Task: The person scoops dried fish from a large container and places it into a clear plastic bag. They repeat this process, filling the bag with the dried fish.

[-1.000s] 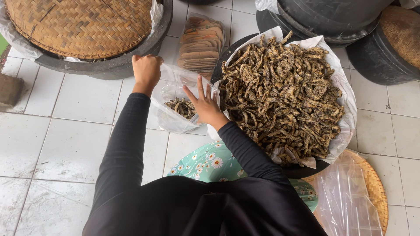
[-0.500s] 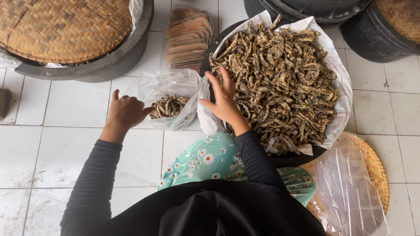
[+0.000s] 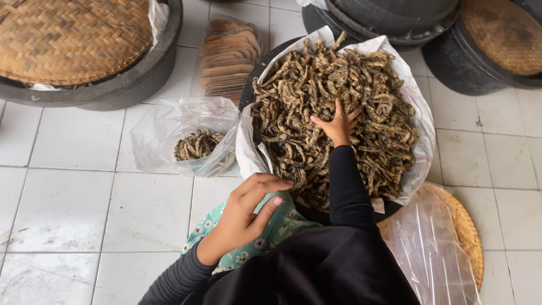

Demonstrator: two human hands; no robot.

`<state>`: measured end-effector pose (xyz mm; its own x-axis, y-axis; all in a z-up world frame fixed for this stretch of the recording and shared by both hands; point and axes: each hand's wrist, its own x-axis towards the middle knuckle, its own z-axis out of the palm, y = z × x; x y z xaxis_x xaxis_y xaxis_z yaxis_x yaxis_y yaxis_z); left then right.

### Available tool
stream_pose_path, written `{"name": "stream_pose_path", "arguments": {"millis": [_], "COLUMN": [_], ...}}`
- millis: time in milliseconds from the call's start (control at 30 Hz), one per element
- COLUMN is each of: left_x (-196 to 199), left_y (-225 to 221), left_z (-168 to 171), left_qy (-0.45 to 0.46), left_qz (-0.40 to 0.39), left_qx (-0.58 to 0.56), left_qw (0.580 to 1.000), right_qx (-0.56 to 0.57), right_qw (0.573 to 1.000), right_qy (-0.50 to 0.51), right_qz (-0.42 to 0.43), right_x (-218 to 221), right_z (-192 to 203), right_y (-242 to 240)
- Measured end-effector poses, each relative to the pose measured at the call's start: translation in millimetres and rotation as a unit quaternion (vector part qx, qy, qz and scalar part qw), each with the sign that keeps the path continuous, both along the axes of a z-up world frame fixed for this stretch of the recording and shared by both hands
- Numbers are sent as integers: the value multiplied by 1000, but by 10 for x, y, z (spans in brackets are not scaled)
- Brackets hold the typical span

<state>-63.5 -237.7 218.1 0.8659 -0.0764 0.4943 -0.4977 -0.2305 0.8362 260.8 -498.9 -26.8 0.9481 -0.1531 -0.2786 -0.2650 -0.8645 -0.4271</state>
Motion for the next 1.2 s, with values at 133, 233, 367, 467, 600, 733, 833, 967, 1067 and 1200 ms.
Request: {"name": "stream_pose_path", "arguments": {"millis": [133, 233, 367, 467, 600, 733, 833, 967, 1067, 1200], "left_x": [-211, -243, -175, 15, 26, 266, 557, 835, 996, 955], "left_y": [149, -51, -739, -1032, -714, -489, 37, 1255, 1568, 1135], "left_z": [462, 547, 681, 752, 565, 142, -199, -681, -1059, -1471], "left_qy": [-42, 67, 134, 184, 117, 51, -26, 15, 136, 250], "left_qz": [-182, -360, -443, -433, -429, -240, 67, 358, 276, 123], "left_qx": [-125, -223, -265, -323, -166, -30, 144, 479, 511, 514], "left_qw": [975, 903, 846, 821, 880, 969, 987, 801, 803, 811], "right_qx": [-85, -139, -133, -145, -137, -146, -131, -126, -180, -194], "right_qw": [994, 986, 988, 988, 989, 988, 989, 990, 980, 980], "right_qy": [29, 21, 19, 4, -22, -19, -9, 20, -7, -16], "right_qz": [56, 85, 74, 51, 49, 50, 61, 66, 80, 47], "right_x": [-132, -269, -363, -253, -286, -345, -211, -208, -231, -291], "right_z": [-50, -59, -153, -185, -243, -214, -108, -47, -18, -42], "right_y": [230, 262, 264, 306, 362, 386, 357, 281, 352, 480]}}
